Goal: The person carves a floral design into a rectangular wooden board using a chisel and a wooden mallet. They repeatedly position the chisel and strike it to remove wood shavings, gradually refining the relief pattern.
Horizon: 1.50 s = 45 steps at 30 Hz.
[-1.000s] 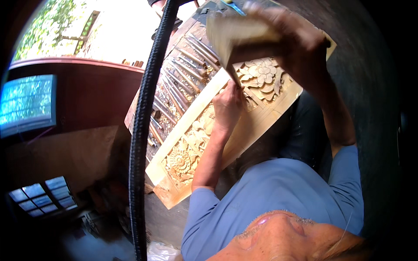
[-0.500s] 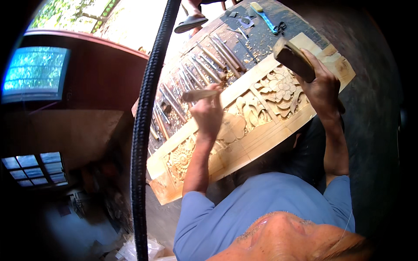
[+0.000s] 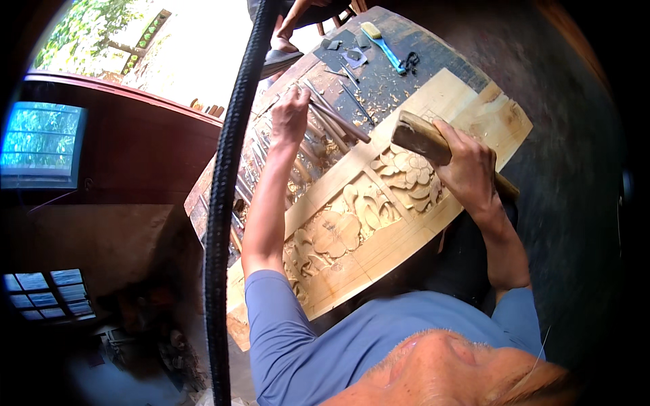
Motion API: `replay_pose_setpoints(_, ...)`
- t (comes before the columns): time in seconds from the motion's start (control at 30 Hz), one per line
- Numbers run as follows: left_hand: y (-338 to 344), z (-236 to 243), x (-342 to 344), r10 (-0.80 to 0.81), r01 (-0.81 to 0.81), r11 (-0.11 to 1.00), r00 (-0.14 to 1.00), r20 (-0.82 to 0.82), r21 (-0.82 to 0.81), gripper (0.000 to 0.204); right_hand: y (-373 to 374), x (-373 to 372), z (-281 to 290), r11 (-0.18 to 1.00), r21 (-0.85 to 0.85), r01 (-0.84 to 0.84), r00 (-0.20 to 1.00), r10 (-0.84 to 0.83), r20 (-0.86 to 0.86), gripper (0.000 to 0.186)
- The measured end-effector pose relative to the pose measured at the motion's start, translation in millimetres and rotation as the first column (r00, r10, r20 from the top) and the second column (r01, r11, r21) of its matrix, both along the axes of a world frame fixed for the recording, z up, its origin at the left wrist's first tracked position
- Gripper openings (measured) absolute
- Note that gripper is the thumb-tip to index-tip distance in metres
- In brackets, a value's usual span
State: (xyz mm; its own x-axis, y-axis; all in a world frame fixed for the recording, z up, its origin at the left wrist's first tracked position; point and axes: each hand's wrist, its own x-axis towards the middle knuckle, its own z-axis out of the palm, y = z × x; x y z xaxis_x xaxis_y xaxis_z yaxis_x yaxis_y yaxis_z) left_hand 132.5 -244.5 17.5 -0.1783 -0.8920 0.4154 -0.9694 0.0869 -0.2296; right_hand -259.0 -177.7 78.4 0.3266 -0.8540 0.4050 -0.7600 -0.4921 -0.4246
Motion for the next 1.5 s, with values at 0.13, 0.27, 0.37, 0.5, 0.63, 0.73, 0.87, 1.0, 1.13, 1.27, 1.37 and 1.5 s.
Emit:
replay_pose_setpoints(0.13, -38.2, -25.1, -2.8, -0.042, 0.048, 0.994, 0.997, -0.065, 0.103, 0.019, 0.8, 6.9, 0.1, 0.998, 0.051, -0.024, 1.000, 0.025, -0.012, 0.058)
replay_pose_setpoints(0.27, -68.7, -44.9, -20.4, -0.129, 0.154, 0.981, 0.971, -0.200, 0.114, 0.015, 4.0, 7.6, 4.1, 0.997, 0.061, -0.046, 0.999, 0.047, -0.017, 0.060)
replay_pose_setpoints(0.37, -88.4, -68.0, -28.8, 0.013, 0.007, 0.990, 0.990, -0.141, 0.141, 0.016, 3.4, 4.1, -0.9, 0.998, 0.041, -0.047, 0.997, 0.049, -0.052, 0.059)
replay_pose_setpoints(0.5, -72.7, -68.5, -26.7, 0.016, 0.008, 0.991, 0.983, -0.181, 0.131, 0.019, 2.4, 15.3, -2.4, 0.995, 0.062, -0.075, 0.994, 0.080, -0.076, 0.057)
replay_pose_setpoints(0.63, -44.2, -57.7, -32.2, -0.088, 0.097, 0.992, 0.990, -0.111, 0.075, 0.019, 2.8, 14.6, -6.1, 0.996, 0.071, -0.062, 0.995, 0.068, -0.078, 0.054)
replay_pose_setpoints(0.73, 0.5, -41.3, -39.5, -0.159, 0.167, 0.984, 0.980, -0.120, 0.061, 0.014, 2.3, 10.1, -10.7, 0.995, 0.072, -0.066, 0.994, 0.072, -0.078, 0.054)
replay_pose_setpoints(0.87, 94.0, -25.2, -14.9, -0.065, 0.055, 0.998, 0.936, -0.347, -0.037, 0.030, 6.2, 14.0, -5.0, 0.991, 0.101, -0.086, 0.989, 0.097, -0.112, 0.058)
replay_pose_setpoints(1.0, 184.9, -12.8, 25.2, 0.361, -0.345, 0.931, 0.825, -0.435, 0.119, 0.034, 9.0, 14.6, -3.7, 0.988, 0.098, -0.116, 0.987, 0.126, -0.100, 0.058)
replay_pose_setpoints(1.13, 220.1, -11.4, 38.9, 0.666, -0.590, 0.744, 0.620, -0.414, 0.314, 0.022, 8.5, 14.0, -5.2, 0.986, 0.134, -0.097, 0.987, 0.113, -0.117, 0.057)
replay_pose_setpoints(1.27, 221.9, -9.2, 35.1, 0.727, -0.618, 0.680, 0.500, -0.471, 0.394, 0.026, 7.2, 14.8, -9.2, 0.983, 0.143, -0.112, 0.985, 0.129, -0.118, 0.054)
replay_pose_setpoints(1.37, 215.8, -17.5, 42.0, 0.782, -0.630, 0.619, 0.440, -0.442, 0.469, 0.028, 6.4, 14.9, -10.2, 0.981, 0.183, -0.071, 0.974, 0.107, -0.200, 0.052)
replay_pose_setpoints(1.5, 208.7, -17.4, 40.9, 0.789, -0.627, 0.614, 0.471, -0.395, 0.479, 0.030, 6.0, 13.0, -8.9, 0.985, 0.150, -0.090, 0.976, 0.117, -0.182, 0.051)
